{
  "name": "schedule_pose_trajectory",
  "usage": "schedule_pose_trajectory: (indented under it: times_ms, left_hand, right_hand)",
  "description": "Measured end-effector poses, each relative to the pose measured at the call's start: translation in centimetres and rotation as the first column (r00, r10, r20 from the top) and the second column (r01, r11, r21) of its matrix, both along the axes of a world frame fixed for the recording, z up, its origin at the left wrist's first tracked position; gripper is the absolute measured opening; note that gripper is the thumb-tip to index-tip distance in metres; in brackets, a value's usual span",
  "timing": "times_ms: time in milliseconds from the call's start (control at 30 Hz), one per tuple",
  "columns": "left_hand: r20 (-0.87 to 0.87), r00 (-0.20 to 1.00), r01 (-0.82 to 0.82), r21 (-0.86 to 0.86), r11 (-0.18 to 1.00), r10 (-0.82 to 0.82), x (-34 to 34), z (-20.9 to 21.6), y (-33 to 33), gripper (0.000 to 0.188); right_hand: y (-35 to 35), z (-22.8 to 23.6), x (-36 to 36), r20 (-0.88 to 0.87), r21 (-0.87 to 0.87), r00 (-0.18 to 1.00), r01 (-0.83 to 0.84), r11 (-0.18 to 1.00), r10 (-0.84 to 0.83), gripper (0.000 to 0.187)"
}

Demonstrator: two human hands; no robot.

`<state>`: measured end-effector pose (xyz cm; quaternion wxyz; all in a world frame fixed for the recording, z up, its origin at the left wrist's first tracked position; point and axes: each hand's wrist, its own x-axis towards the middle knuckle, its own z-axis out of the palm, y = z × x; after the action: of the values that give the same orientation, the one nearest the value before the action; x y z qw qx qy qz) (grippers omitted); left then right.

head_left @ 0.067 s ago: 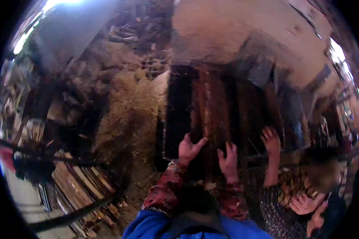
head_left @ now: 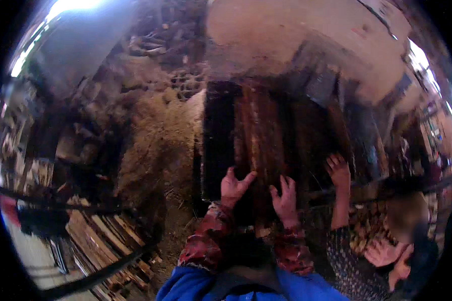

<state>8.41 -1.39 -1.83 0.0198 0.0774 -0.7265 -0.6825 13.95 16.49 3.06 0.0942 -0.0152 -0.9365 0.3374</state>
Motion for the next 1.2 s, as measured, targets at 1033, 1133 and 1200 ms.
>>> schedule_pose_trajectory:
  times_ms: [1033, 1133, 1200]
  left_hand:
    - [0.02, 0.999, 0.032, 0.035, 0.999, -0.033, 0.0, 0.0, -1.2, 0.055]
    - [-0.001, 1.0, 0.025, 0.07, 0.997, -0.025, 0.3, 0.0, -0.9, 0.055]
    - [0.046, 0.999, -0.006, -0.009, 1.0, 0.007, 0.4, 0.1, -1.0, 0.056]
  right_hand:
    - [8.9, -3.5, 2.2, 0.168, -0.561, 0.981, 0.175, 0.809, -0.096, 0.081]
    - [7.7, -2.6, 3.3, 0.183, -0.689, 0.982, 0.167, 0.705, -0.053, 0.074]
    - [5.7, -0.4, 3.3, 0.19, -0.679, 0.982, 0.147, 0.719, -0.021, 0.069]
